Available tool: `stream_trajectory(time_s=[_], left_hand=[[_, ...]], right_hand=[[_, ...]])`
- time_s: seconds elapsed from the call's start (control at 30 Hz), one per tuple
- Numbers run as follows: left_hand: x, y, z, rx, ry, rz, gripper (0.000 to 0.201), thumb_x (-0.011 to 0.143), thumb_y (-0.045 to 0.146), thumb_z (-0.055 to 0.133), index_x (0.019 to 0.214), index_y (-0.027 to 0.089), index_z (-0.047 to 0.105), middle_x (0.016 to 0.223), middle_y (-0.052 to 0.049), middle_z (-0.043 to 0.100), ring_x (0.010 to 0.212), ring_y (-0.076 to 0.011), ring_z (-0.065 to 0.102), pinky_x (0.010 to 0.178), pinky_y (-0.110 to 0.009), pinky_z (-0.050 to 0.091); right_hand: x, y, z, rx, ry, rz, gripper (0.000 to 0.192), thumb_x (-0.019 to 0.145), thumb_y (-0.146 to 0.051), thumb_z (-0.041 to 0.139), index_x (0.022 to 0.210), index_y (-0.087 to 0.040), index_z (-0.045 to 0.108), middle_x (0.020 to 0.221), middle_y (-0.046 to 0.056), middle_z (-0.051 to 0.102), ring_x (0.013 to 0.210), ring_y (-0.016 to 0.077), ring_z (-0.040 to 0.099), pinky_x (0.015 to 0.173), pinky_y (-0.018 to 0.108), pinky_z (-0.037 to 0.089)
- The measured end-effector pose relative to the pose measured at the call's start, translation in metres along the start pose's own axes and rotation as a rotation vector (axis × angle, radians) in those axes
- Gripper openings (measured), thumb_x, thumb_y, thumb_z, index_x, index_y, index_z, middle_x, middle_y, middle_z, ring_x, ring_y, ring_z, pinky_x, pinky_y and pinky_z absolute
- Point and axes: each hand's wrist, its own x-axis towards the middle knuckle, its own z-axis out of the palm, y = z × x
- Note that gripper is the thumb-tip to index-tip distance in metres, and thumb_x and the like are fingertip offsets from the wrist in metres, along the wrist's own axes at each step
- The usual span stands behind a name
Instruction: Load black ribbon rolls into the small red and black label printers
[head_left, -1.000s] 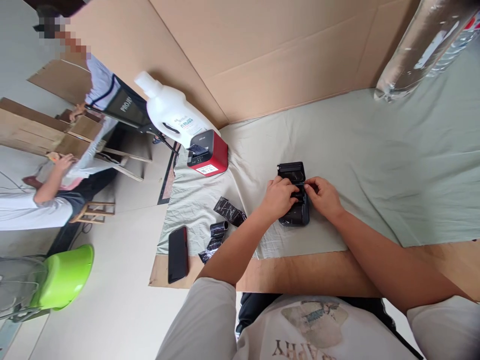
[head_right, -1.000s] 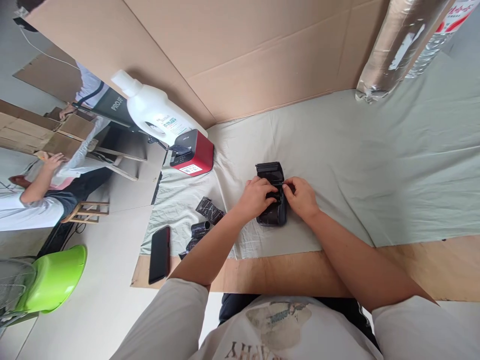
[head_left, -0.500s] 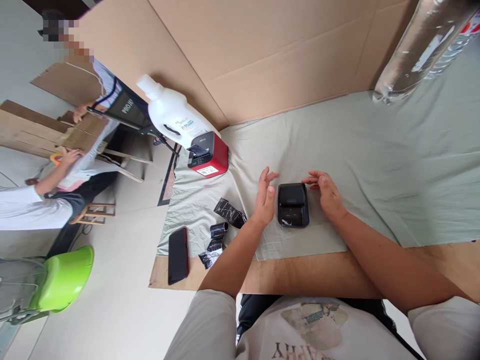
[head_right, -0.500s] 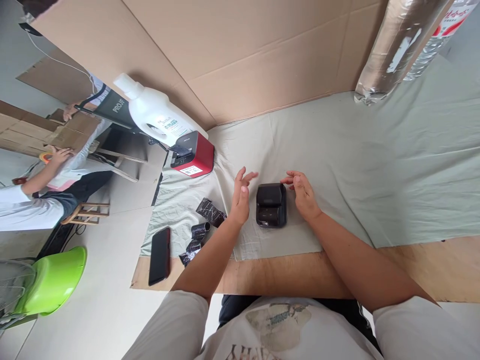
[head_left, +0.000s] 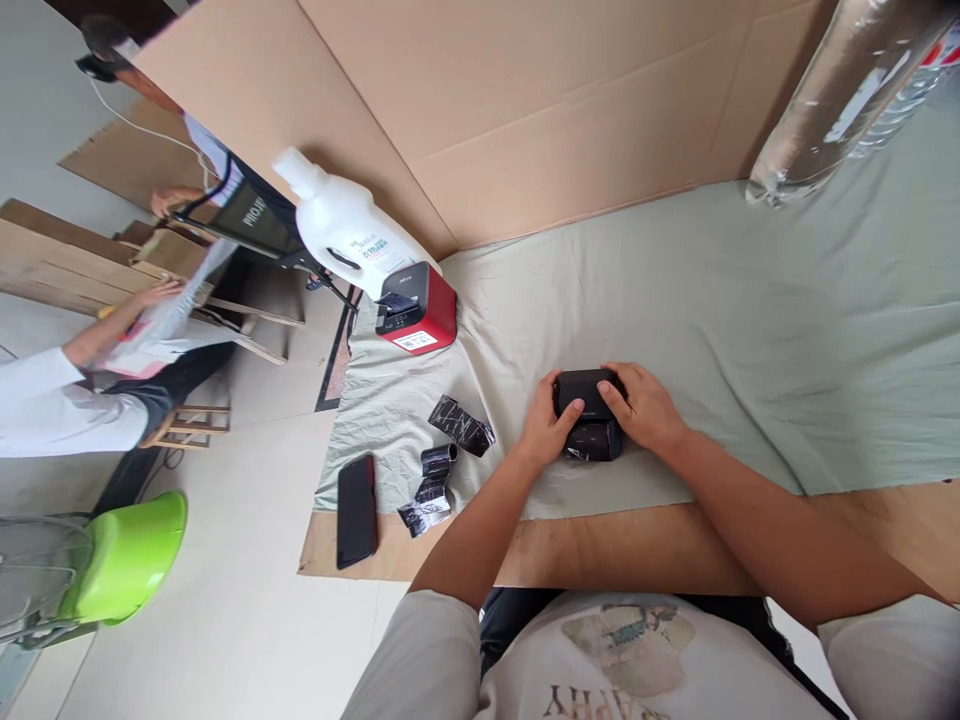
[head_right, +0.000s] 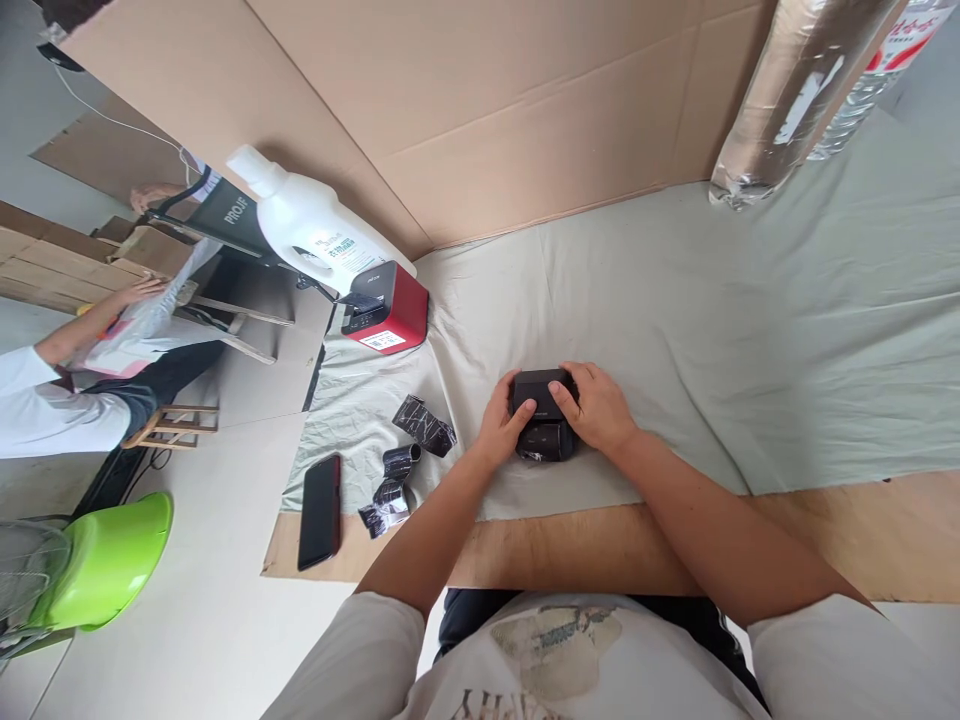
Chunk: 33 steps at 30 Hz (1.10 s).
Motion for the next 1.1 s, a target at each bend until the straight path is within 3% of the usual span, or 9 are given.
stream_trajectory(time_s=[0.17,0.3,0.53,0.67,0.77,0.87,0.93,1.0,1.1], left_hand=[[-0.008,0.000,0.002,-0.396,-0.067,-0.045,0.081,0.078,0.064,0.070,0.139,0.022,0.038,0.150,-0.016,0.045,0.125,-0.0270,0.058,0.106,-0.042,0.048],[-0.005,-0.002,0.002,-0.428,-0.041,-0.068,0.087,0.070,0.065,0.077,0.138,0.022,0.043,0.146,-0.015,0.051,0.126,-0.0286,0.058,0.107,-0.044,0.048],[-0.002,-0.008,0.003,-0.489,-0.003,-0.089,0.088,0.066,0.062,0.081,0.137,0.022,0.048,0.145,-0.014,0.053,0.126,-0.0288,0.059,0.107,-0.043,0.048],[-0.002,-0.013,0.004,-0.560,0.065,-0.096,0.081,0.067,0.055,0.083,0.132,0.022,0.049,0.143,-0.013,0.053,0.123,-0.0268,0.060,0.104,-0.039,0.051],[-0.001,-0.016,0.006,-0.576,0.132,-0.092,0.074,0.073,0.058,0.077,0.131,0.024,0.047,0.144,-0.013,0.051,0.117,-0.0235,0.063,0.097,-0.036,0.054],[-0.002,-0.017,0.010,-0.532,0.091,-0.098,0.063,0.082,0.061,0.067,0.129,0.024,0.047,0.139,-0.013,0.053,0.102,-0.0199,0.067,0.083,-0.035,0.058],[-0.004,-0.016,0.012,-0.428,0.024,-0.096,0.056,0.085,0.060,0.063,0.123,0.021,0.051,0.116,-0.011,0.064,0.089,-0.0179,0.068,0.079,-0.035,0.057],[-0.005,-0.013,0.014,-0.294,-0.026,-0.077,0.049,0.086,0.058,0.063,0.116,0.019,0.056,0.093,-0.007,0.067,0.082,-0.0175,0.066,0.078,-0.035,0.056],[-0.005,-0.008,0.016,-0.126,-0.042,-0.037,0.038,0.086,0.052,0.062,0.106,0.019,0.062,0.094,-0.007,0.066,0.085,-0.0182,0.065,0.075,-0.033,0.055]], right_hand=[[-0.001,-0.002,-0.001,0.266,-0.160,-0.008,0.062,0.083,-0.062,0.059,0.132,-0.023,0.052,0.133,0.014,0.060,0.120,0.0305,0.060,0.103,0.052,0.049],[0.002,-0.004,0.000,0.347,-0.218,0.052,0.062,0.079,-0.056,0.065,0.130,-0.024,0.052,0.134,0.013,0.060,0.120,0.0303,0.060,0.102,0.051,0.050],[0.001,-0.005,0.004,0.370,-0.168,0.094,0.062,0.078,-0.053,0.068,0.129,-0.024,0.051,0.136,0.014,0.059,0.124,0.0308,0.058,0.107,0.054,0.046],[-0.005,-0.008,0.011,0.484,-0.118,0.242,0.071,0.073,-0.055,0.074,0.131,-0.022,0.047,0.124,0.015,0.065,0.110,0.0290,0.066,0.098,0.052,0.053],[0.004,-0.008,0.005,0.623,-0.168,0.341,0.065,0.073,-0.049,0.077,0.126,-0.023,0.050,0.107,0.012,0.072,0.095,0.0262,0.072,0.086,0.048,0.059],[0.037,0.008,-0.031,0.685,-0.099,0.443,0.049,0.076,-0.039,0.077,0.116,-0.022,0.056,0.103,0.011,0.074,0.092,0.0261,0.073,0.081,0.045,0.061],[0.069,0.029,-0.071,0.696,0.060,0.521,0.034,0.080,-0.032,0.074,0.108,-0.019,0.059,0.101,0.012,0.075,0.090,0.0259,0.074,0.078,0.042,0.062],[0.102,0.057,-0.119,0.663,0.193,0.573,0.019,0.087,-0.030,0.068,0.097,-0.015,0.063,0.097,0.014,0.075,0.086,0.0248,0.074,0.076,0.040,0.061],[0.140,0.096,-0.184,0.465,0.331,0.649,0.026,0.095,-0.028,0.057,0.081,-0.006,0.063,0.084,0.019,0.073,0.077,0.0211,0.072,0.070,0.037,0.055]])
